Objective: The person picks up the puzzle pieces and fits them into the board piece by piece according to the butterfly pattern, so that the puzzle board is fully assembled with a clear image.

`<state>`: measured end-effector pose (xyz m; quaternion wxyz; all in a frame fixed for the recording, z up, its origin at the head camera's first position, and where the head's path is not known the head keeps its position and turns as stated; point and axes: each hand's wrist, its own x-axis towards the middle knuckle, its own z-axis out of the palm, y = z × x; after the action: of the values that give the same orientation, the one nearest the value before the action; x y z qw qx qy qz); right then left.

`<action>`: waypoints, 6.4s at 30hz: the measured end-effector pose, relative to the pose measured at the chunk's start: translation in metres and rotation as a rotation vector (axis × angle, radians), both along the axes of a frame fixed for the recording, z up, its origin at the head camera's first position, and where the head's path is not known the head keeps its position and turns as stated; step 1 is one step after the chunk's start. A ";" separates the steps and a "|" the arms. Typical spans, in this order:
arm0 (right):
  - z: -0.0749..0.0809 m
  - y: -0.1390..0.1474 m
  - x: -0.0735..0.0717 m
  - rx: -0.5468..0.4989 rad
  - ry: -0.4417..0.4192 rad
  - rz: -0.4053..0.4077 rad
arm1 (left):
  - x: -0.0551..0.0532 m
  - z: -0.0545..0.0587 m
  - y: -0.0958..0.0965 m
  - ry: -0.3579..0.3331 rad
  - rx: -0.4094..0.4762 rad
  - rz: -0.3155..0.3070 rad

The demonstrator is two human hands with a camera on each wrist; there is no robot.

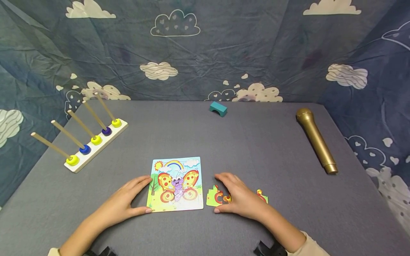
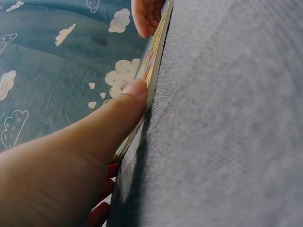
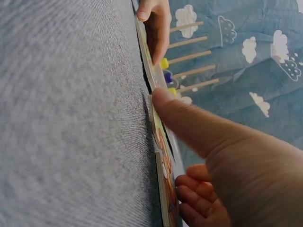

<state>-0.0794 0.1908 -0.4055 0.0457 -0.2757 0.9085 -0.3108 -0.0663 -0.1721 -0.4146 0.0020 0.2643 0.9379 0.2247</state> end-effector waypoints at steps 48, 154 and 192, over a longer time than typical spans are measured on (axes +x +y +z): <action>0.004 -0.095 -0.019 0.064 0.199 0.156 | -0.023 -0.006 0.043 0.071 0.010 -0.092; 0.030 -0.014 0.011 -0.149 0.302 0.102 | -0.018 -0.003 0.045 0.143 0.039 -0.198; 0.015 -0.050 -0.017 -0.023 -0.054 0.210 | -0.013 -0.004 0.054 0.150 -0.017 -0.280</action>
<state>-0.0967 0.1412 -0.3902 0.0992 -0.3615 0.8693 -0.3221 -0.0788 -0.1182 -0.4183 -0.0345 0.4086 0.8912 0.1939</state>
